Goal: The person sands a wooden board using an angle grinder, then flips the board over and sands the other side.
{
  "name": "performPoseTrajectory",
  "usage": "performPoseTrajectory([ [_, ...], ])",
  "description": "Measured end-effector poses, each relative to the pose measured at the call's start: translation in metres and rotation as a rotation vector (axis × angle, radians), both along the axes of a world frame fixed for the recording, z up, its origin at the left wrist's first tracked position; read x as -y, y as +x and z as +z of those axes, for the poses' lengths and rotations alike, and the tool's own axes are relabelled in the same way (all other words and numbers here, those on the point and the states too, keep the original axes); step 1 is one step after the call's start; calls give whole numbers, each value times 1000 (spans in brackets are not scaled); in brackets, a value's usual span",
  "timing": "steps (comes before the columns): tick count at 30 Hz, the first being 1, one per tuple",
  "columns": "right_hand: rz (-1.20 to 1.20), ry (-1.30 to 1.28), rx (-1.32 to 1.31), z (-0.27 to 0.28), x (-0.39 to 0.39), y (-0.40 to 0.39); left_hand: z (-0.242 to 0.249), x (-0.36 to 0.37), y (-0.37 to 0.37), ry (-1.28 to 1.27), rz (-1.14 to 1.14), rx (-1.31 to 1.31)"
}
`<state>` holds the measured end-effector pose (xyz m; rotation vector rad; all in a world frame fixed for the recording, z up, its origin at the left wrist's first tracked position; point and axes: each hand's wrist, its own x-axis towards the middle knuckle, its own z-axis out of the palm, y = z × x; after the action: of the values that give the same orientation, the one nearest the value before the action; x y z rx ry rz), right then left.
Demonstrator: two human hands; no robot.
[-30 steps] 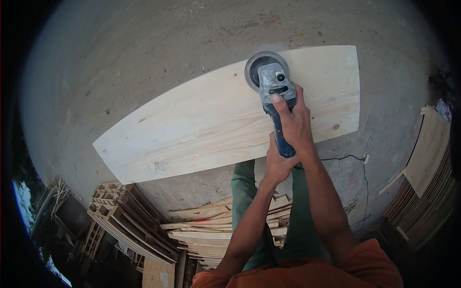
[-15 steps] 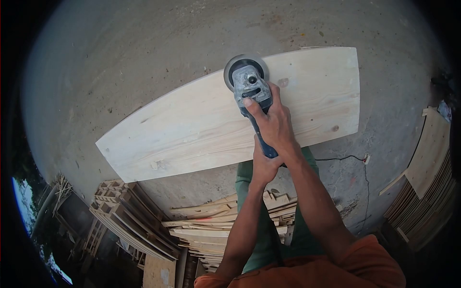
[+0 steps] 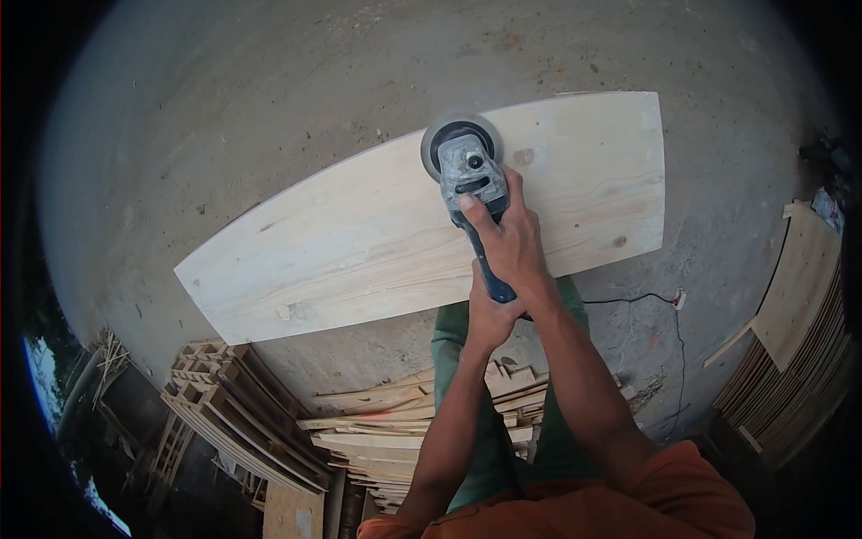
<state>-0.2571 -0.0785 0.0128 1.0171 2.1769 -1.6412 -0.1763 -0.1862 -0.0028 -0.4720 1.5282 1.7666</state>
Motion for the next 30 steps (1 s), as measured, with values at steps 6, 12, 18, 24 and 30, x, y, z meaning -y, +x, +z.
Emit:
performPoseTrajectory([
  [6, -119, 12, -43, 0, -57, 11, 0, -54, 6, -69, -165, -18],
  [12, -157, 25, -43, 4, -98, 28, 7, -97, 17, -31, -200, 5],
  [18, -13, 8, 3, -2, -75, 14, -5, -78, 15, 22, -14, -38],
  [24, -137, -24, -26, 4, -115, 24, 1, -109, 15, -39, -161, -31],
  [30, -184, 26, -22, -3, -158, 40, 6, -156, 22, -59, -290, 90],
])
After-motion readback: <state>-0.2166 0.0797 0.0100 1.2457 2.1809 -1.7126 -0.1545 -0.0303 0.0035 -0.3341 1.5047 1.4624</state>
